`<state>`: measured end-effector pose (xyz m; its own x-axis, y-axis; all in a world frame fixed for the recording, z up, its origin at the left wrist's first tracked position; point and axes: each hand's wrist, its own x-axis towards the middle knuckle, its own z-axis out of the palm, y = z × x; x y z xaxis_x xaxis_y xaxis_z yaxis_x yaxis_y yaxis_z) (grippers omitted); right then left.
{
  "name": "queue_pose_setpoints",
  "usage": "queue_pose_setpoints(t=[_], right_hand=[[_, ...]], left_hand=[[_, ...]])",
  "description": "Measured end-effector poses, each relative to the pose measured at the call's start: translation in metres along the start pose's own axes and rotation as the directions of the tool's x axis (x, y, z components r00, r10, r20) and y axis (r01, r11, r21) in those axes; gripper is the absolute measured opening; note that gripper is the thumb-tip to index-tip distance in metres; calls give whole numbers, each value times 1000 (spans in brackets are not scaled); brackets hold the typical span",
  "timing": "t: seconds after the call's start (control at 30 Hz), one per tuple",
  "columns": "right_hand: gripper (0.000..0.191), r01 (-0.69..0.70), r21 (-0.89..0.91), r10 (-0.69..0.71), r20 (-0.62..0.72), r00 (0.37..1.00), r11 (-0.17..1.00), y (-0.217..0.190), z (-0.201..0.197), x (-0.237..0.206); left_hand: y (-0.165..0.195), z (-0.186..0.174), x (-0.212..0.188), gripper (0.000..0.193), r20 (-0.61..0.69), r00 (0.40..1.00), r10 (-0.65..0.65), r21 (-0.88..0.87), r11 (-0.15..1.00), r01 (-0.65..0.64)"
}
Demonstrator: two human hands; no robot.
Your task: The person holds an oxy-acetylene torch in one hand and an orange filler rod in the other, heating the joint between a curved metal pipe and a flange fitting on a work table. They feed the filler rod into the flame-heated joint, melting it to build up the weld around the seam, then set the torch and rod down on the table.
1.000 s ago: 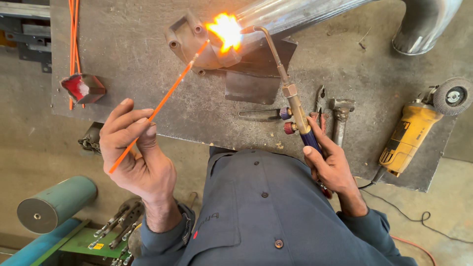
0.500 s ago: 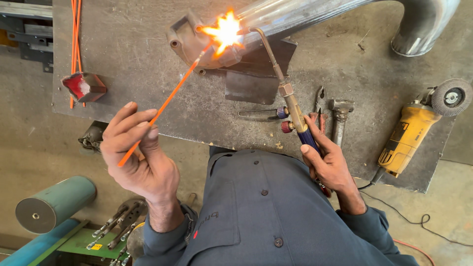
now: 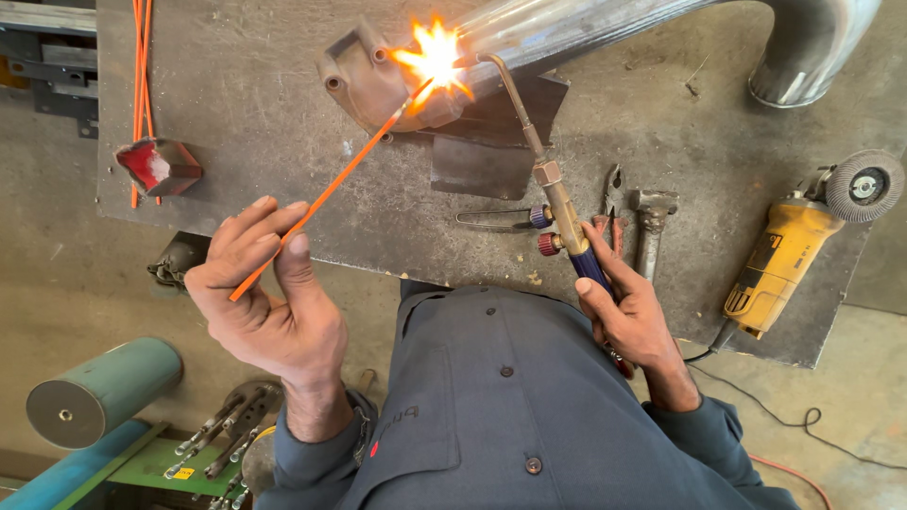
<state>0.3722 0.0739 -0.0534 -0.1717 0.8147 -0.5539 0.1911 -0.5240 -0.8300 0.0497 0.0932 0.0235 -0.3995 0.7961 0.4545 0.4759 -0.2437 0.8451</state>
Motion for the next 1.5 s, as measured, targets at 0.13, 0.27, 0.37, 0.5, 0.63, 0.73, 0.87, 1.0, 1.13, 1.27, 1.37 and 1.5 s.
queue_pose_setpoints(t=[0.13,0.27,0.37,0.5,0.63,0.73,0.87,1.0,1.13,1.27,1.37,1.5], right_hand=[[69,-2,0,2,-1,1000,1000,2,0,0],[69,4,-4,-4,1,1000,1000,2,0,0],[69,-6,9,6,0,1000,1000,2,0,-1],[69,-13,-2,13,1,1000,1000,2,0,-2],[69,-2,4,2,4,1000,1000,1,1,-1],[70,3,-7,-3,-2,1000,1000,0,1,-3],[69,22,-8,-22,9,1000,1000,1,-1,-5],[70,23,-21,-22,5,1000,1000,3,-2,-6],[70,2,-10,-2,0,1000,1000,4,-2,-6],[70,-24,-10,24,-4,1000,1000,4,-1,-4],[70,-33,-21,33,-10,999,999,4,0,-3],[70,-9,-17,9,-3,1000,1000,4,0,-3]], left_hand=[[-3,0,-2,14,-7,1000,6,-97,995,-7],[-8,-3,-6,16,41,996,84,104,991,-88],[-9,-5,-9,18,47,996,81,110,990,-85],[-9,-5,-10,20,41,997,60,115,991,-65],[-8,-6,-10,24,37,998,54,149,987,-59],[-7,-6,-10,26,45,998,45,173,984,-52],[-5,-6,-12,26,70,997,36,190,981,-49],[-4,-6,-12,27,70,997,36,194,980,-49],[-5,-5,-13,27,59,997,43,199,978,-54],[-5,-6,-13,27,61,997,50,215,975,-62],[-6,-5,-13,27,65,997,48,200,978,-60],[-7,-4,-13,27,68,996,53,199,978,-65]])
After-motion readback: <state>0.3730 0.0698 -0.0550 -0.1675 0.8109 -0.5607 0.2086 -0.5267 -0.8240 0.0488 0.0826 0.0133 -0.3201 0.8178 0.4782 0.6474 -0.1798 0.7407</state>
